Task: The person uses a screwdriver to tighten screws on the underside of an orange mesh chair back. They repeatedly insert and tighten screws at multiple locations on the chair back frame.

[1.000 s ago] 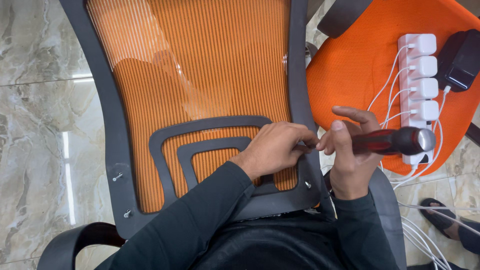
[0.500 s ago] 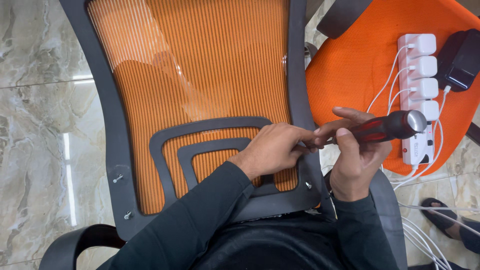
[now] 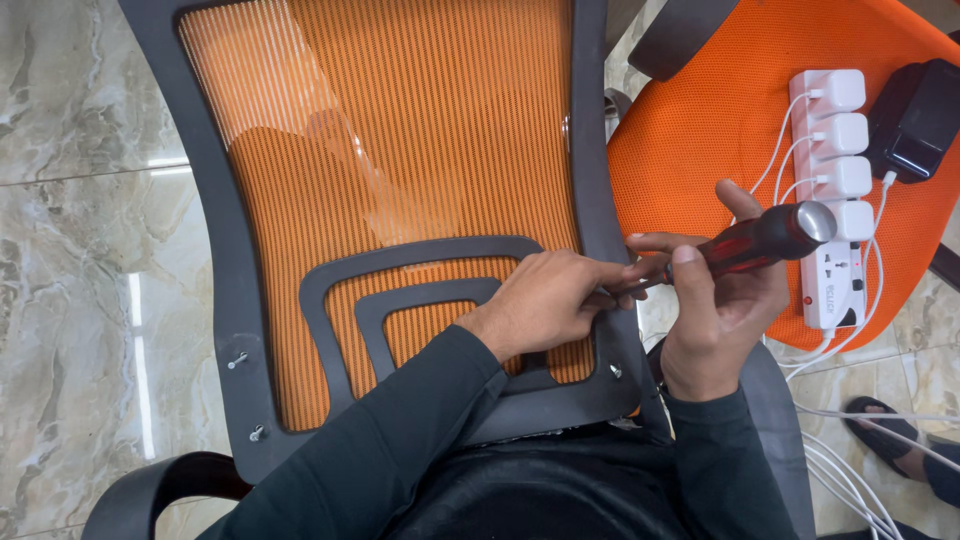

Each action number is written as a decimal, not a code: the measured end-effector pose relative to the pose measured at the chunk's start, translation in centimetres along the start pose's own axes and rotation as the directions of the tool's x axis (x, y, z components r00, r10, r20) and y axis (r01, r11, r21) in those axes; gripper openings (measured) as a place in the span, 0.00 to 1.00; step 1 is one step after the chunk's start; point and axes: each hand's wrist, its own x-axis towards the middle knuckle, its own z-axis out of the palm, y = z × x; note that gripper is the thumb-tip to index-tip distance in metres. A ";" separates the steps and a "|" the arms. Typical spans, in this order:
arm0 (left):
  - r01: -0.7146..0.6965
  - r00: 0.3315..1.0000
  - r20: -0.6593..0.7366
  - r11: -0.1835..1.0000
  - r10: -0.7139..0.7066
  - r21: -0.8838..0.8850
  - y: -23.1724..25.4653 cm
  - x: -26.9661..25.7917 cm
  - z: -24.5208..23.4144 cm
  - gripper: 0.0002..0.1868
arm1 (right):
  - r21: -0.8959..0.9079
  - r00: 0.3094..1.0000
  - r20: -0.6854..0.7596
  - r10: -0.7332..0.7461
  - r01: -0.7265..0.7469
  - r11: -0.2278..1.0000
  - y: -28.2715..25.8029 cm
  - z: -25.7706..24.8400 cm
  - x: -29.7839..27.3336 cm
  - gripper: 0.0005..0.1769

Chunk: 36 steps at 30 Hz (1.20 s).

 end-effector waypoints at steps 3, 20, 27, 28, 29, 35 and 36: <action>0.001 1.000 0.002 1.000 -0.001 -0.021 0.1 0.1 0.0 0.24 | -0.063 1.000 0.000 0.003 -0.003 0.998 -0.2 0.2 0.1 0.28; -0.013 1.000 -0.001 1.000 0.013 -0.003 0.1 0.2 0.2 0.11 | -0.245 0.997 -0.070 -0.017 0.000 0.970 -0.3 0.1 0.3 0.29; 0.021 1.000 0.006 1.000 -0.021 -0.011 0.1 0.2 0.2 0.14 | -0.108 0.999 -0.012 -0.032 0.030 0.994 -0.5 -0.3 0.0 0.30; 0.020 1.000 0.007 1.000 -0.020 -0.004 0.1 0.1 0.2 0.15 | -0.115 1.000 -0.009 -0.027 0.026 0.993 -0.6 -0.3 0.0 0.29; 0.019 1.000 0.007 1.000 -0.019 0.003 0.2 0.1 0.1 0.16 | -0.121 1.000 -0.007 -0.023 0.022 0.992 -0.6 -0.3 0.0 0.28; -0.008 1.000 0.003 1.000 0.008 0.015 0.1 0.0 -0.2 0.17 | -0.219 0.998 -0.015 0.056 -0.057 0.974 -0.3 -0.2 0.6 0.22; -0.010 1.000 0.007 1.000 0.009 0.013 0.1 -0.1 -0.2 0.17 | -0.217 0.997 -0.006 0.072 -0.072 0.974 -0.3 -0.3 0.7 0.19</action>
